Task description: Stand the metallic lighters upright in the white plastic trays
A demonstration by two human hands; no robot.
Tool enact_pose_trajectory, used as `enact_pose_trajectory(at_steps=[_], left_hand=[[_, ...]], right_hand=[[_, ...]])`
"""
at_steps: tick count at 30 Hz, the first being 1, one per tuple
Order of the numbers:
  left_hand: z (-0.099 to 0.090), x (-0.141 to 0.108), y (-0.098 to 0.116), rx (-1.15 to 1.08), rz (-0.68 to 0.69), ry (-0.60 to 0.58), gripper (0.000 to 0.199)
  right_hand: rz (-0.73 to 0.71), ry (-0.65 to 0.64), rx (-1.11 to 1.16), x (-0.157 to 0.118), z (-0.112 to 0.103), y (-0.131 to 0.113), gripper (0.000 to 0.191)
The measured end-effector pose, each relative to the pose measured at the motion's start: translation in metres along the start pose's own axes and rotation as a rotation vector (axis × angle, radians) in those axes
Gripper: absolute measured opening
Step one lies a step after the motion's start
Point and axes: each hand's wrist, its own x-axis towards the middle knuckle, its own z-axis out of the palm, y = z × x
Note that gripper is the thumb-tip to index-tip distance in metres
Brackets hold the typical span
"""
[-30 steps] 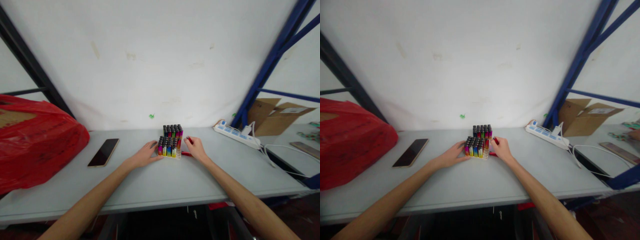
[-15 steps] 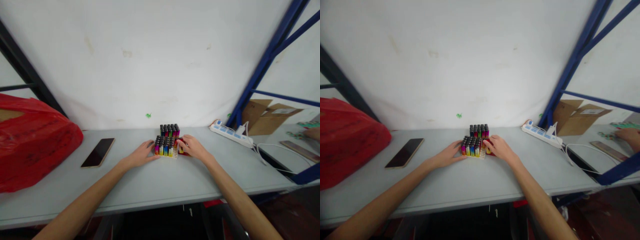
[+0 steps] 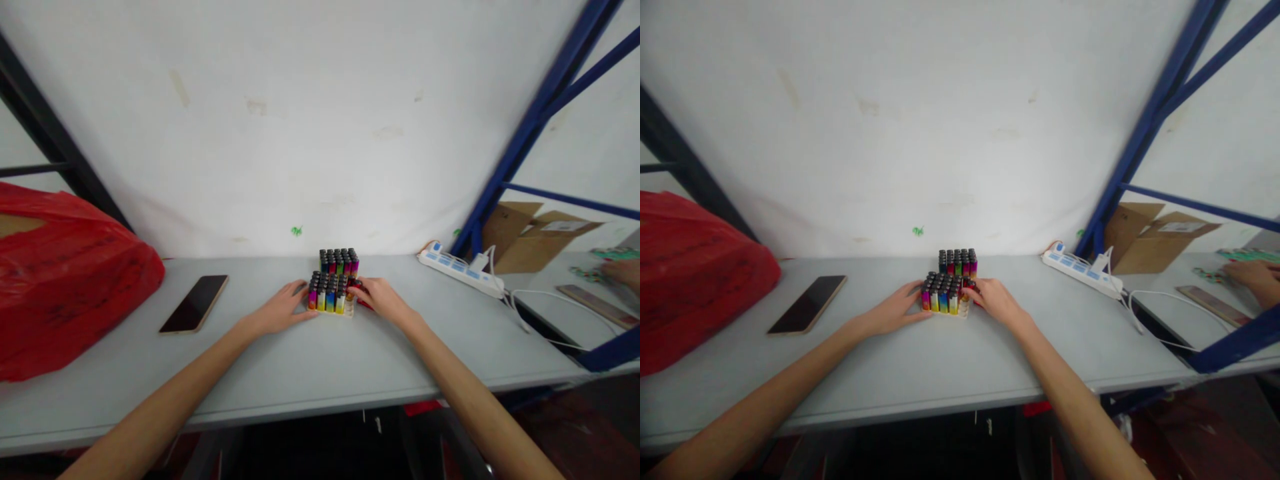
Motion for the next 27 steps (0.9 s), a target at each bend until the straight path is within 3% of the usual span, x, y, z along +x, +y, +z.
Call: enact_pose_trajectory(at_steps=[4, 9, 11, 17, 22, 27], left_hand=[[-0.001, -0.001, 0.001, 0.009, -0.008, -0.007, 0.083], [-0.001, -0.001, -0.001, 0.008, -0.005, -0.004, 0.081], [0.000, -0.001, -0.002, 0.005, -0.008, -0.002, 0.081], [-0.001, 0.000, 0.000, -0.022, -0.003, 0.007, 0.080], [-0.003, 0.000, 0.002, -0.025, -0.004, 0.014, 0.080], [-0.003, -0.001, 0.001, -0.029, -0.002, 0.012, 0.079]], right_hand=[[0.030, -0.056, -0.071, 0.001, -0.005, -0.007, 0.028], [0.161, -0.110, -0.238, 0.002, -0.005, -0.020, 0.041], [0.150, -0.116, -0.235, 0.002, -0.006, -0.018, 0.043], [-0.049, -0.075, 0.036, -0.012, -0.023, 0.023, 0.033], [0.024, -0.223, 0.040, -0.023, -0.033, 0.052, 0.026], [0.150, -0.088, 0.133, -0.022, -0.032, 0.051, 0.038]])
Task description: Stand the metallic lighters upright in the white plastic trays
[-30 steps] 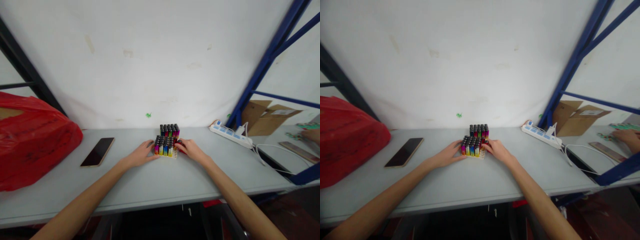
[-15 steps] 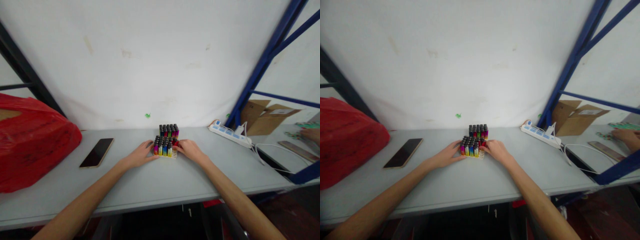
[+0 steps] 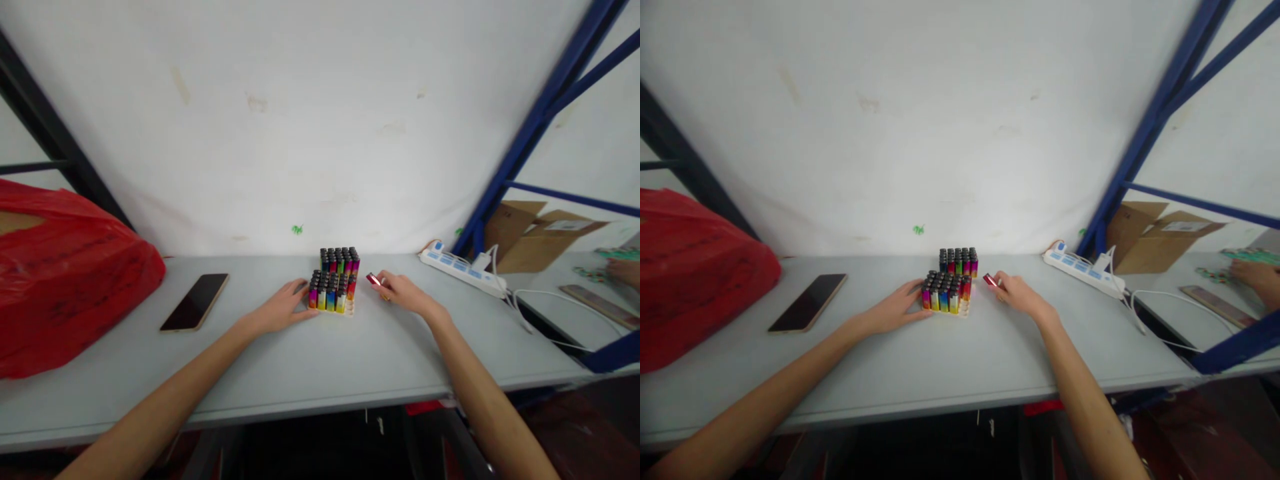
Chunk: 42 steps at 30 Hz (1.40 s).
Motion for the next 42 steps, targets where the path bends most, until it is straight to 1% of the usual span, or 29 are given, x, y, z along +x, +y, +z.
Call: enact_pose_trajectory(at_steps=[5, 6, 9, 12, 14, 17, 20, 26, 28, 30, 32, 36, 39, 41, 42], left_hand=[[0.000, 0.000, 0.000, 0.005, -0.009, -0.012, 0.082], [0.000, 0.000, 0.000, 0.004, -0.009, -0.009, 0.082], [0.000, 0.000, 0.000, -0.001, -0.004, 0.006, 0.080], [0.000, 0.000, 0.000, -0.001, -0.006, -0.004, 0.080], [0.000, 0.000, 0.000, 0.005, -0.009, -0.016, 0.082], [0.002, 0.001, -0.001, 0.014, -0.010, -0.019, 0.082], [0.003, 0.001, -0.002, 0.017, 0.001, -0.013, 0.080], [0.002, 0.001, 0.000, 0.011, -0.004, -0.009, 0.082], [0.002, 0.001, 0.001, 0.005, -0.007, -0.011, 0.082], [0.002, 0.001, 0.000, 0.001, -0.009, -0.006, 0.081], [0.003, 0.001, -0.001, -0.003, -0.005, 0.005, 0.077], [0.004, 0.001, -0.003, -0.002, 0.003, 0.012, 0.076], [0.003, 0.001, -0.002, 0.004, 0.002, 0.005, 0.077], [0.002, 0.002, -0.001, 0.010, 0.005, -0.006, 0.078], [0.001, 0.002, 0.000, 0.013, 0.004, -0.009, 0.079]], right_hand=[[-0.063, 0.264, 0.135, 0.005, 0.002, -0.012, 0.053], [-0.057, 0.312, 0.177, 0.006, 0.004, -0.013, 0.055], [0.003, 0.381, 0.317, 0.011, 0.010, -0.016, 0.065], [0.021, 0.366, 0.470, 0.015, 0.017, -0.019, 0.076], [0.031, 0.329, 0.591, 0.015, 0.020, -0.024, 0.079], [0.028, 0.242, 0.768, 0.014, 0.025, -0.032, 0.076], [0.005, 0.195, 0.871, 0.014, 0.030, -0.038, 0.072], [0.085, 0.101, 1.029, 0.019, 0.040, -0.045, 0.071], [0.065, 0.089, 1.041, 0.020, 0.042, -0.047, 0.074], [0.047, 0.090, 1.005, 0.020, 0.043, -0.048, 0.075], [0.056, 0.123, 0.941, 0.019, 0.041, -0.047, 0.075], [0.124, 0.304, 0.821, 0.019, 0.036, -0.041, 0.072], [0.140, 0.445, 0.731, 0.020, 0.033, -0.036, 0.070], [0.135, 0.489, 0.683, 0.020, 0.032, -0.035, 0.072], [0.128, 0.490, 0.667, 0.020, 0.032, -0.034, 0.074]])
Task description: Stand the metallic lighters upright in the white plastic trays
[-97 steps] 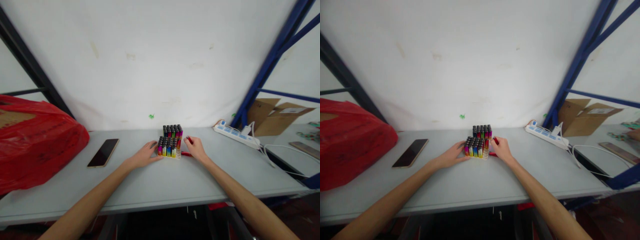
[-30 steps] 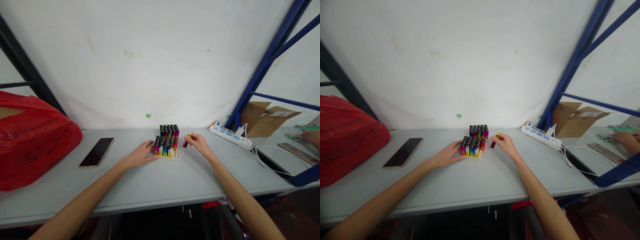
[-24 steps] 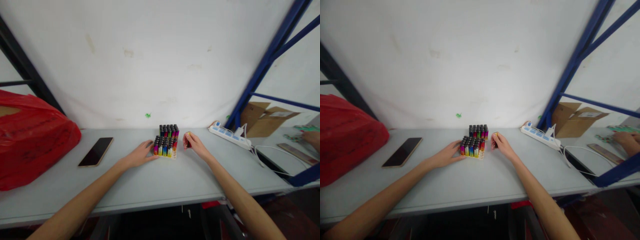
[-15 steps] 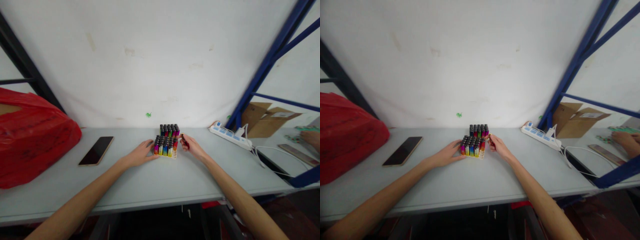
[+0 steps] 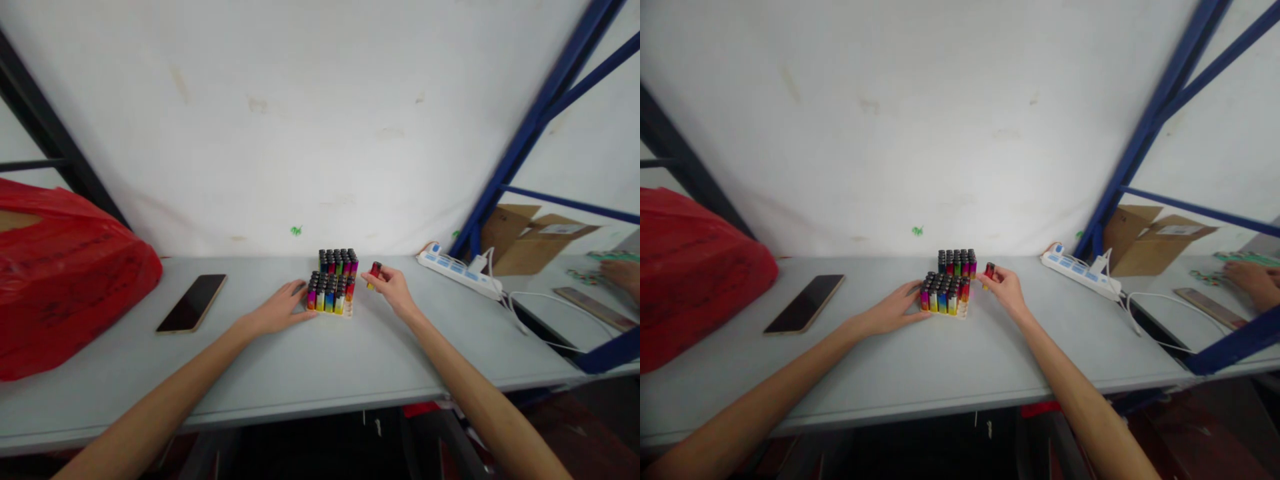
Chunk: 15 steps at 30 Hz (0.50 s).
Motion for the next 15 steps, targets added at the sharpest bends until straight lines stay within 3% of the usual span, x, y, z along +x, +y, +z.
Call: enact_pose_trajectory(at_steps=[4, 8, 12, 15], left_hand=[[-0.001, 0.000, 0.001, -0.004, -0.003, 0.008, 0.078], [0.001, -0.001, -0.001, -0.014, 0.003, 0.016, 0.077], [0.001, -0.001, -0.002, -0.018, -0.008, 0.019, 0.079], [0.000, -0.001, 0.000, -0.015, -0.013, 0.009, 0.081]], right_hand=[[-0.021, -0.098, 0.023, -0.001, 0.003, -0.003, 0.081], [0.002, -0.224, 0.195, -0.006, 0.010, -0.007, 0.077], [0.142, -0.302, 0.248, -0.009, 0.013, -0.008, 0.069], [0.243, -0.313, 0.196, -0.011, 0.015, -0.005, 0.076]])
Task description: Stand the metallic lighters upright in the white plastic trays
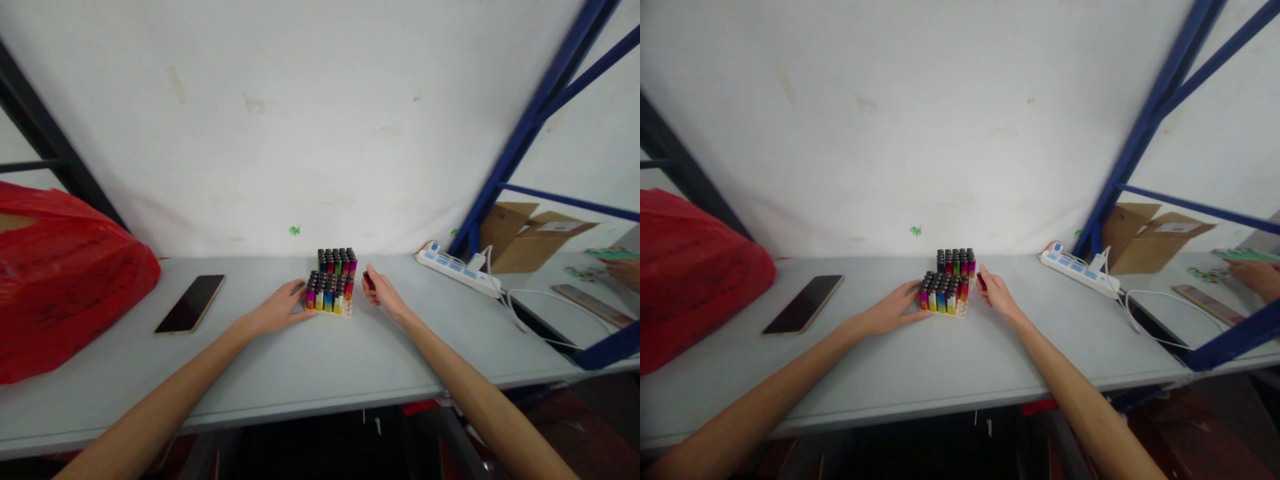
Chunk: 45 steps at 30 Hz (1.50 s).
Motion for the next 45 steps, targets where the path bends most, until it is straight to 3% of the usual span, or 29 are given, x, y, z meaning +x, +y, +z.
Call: enact_pose_trajectory(at_steps=[3, 10, 18, 22, 31, 37, 45], left_hand=[[-0.002, 0.000, 0.003, 0.006, 0.004, -0.011, 0.082], [-0.003, 0.001, 0.003, -0.004, 0.010, -0.003, 0.082], [-0.001, 0.001, 0.000, 0.006, 0.021, -0.007, 0.083], [0.001, 0.000, -0.002, 0.008, 0.008, -0.004, 0.082], [0.003, 0.000, -0.004, -0.042, 0.012, 0.024, 0.080], [0.003, -0.001, -0.003, -0.059, 0.021, 0.032, 0.079], [0.004, 0.000, -0.003, -0.068, 0.019, 0.044, 0.079]], right_hand=[[0.011, 0.044, -0.056, 0.001, 0.004, 0.004, 0.075], [0.002, 0.083, -0.122, 0.002, 0.005, 0.007, 0.055], [-0.053, 0.076, -0.070, 0.004, 0.000, 0.006, 0.076], [-0.196, 0.020, -0.017, -0.004, -0.003, -0.002, 0.076], [-0.481, 0.005, -0.385, -0.016, -0.010, -0.015, 0.055], [-0.496, 0.008, -0.542, -0.014, -0.008, -0.010, 0.045], [-0.425, -0.147, -0.625, -0.007, -0.010, -0.003, 0.040]])
